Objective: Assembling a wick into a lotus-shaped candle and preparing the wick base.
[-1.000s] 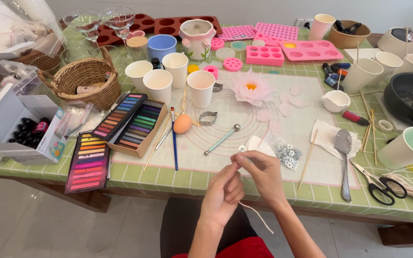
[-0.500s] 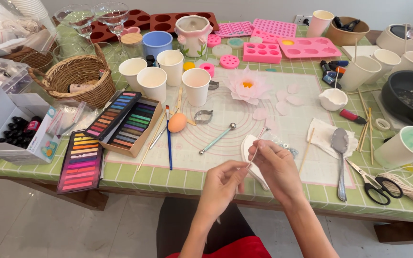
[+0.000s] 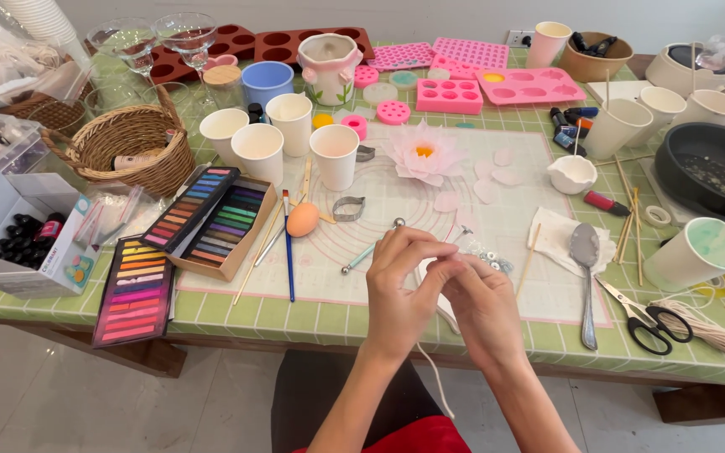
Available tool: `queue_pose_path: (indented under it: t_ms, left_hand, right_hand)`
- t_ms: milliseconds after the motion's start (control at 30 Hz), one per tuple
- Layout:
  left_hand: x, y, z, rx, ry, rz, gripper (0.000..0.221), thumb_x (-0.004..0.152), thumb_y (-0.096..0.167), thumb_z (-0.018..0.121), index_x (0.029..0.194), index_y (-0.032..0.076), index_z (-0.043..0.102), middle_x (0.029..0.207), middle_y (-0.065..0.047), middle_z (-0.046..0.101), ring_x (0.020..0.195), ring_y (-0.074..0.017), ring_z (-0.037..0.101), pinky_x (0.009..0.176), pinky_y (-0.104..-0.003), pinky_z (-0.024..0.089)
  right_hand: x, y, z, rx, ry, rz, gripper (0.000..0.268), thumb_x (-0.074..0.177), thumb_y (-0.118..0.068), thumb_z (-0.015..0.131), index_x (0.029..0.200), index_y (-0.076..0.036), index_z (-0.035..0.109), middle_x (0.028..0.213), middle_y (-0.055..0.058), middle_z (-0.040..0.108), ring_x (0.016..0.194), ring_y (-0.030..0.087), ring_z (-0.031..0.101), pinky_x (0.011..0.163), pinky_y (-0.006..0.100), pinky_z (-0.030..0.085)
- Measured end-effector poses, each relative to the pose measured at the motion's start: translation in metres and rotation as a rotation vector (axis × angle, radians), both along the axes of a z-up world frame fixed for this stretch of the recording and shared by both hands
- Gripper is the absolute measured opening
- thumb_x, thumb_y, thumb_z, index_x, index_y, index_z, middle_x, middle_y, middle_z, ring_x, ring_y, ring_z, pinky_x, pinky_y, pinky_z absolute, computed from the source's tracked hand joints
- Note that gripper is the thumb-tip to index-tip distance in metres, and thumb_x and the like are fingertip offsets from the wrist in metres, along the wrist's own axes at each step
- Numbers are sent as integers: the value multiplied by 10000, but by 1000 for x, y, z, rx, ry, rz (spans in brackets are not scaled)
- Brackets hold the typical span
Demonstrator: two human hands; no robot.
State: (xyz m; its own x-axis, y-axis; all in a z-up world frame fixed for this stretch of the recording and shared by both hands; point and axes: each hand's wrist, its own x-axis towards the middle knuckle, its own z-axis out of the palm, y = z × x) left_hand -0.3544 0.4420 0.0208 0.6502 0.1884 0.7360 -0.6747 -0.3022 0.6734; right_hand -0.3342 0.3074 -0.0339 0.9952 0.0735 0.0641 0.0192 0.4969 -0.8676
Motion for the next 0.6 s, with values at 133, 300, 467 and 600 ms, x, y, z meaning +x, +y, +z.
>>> queue_pose_path:
  t_ms: [133,300,467,600]
  left_hand:
    - [-2,-9,-1,-100,82,9,181,856,120,817,986,64,704,890,-23,690,790,-178,615,814,-314,480]
    - [-3,-19,-7,-183,94,-14,112,900,92,781,946,54,686,901,-28,689,796,-168,632,820,-307,482]
    - [-3,-27,-5,-170,56,35,76,923,75,757,939,56,685,900,-33,683,804,-180,623,814,-313,462]
    - [-2,-29,-6,-130,46,70,47,944,79,737,949,61,694,884,-30,688,775,-170,621,816,-324,436]
  right_hand:
    - [-6,11,11,-49,-12,-130,245,1010,-125,595,1104,72,707,1001,90,747,910,142,657,849,314,526]
    - [-10,17,2,-59,-113,-263,206,1021,-91,632,1100,75,726,908,35,689,820,93,581,757,253,483]
    - [-9,17,2,-66,-154,-321,199,1039,-96,643,1085,73,738,851,1,633,775,70,521,691,232,443]
    - [-10,18,8,-93,-105,-365,199,1015,-97,642,1081,64,739,835,-3,643,756,62,520,666,229,430]
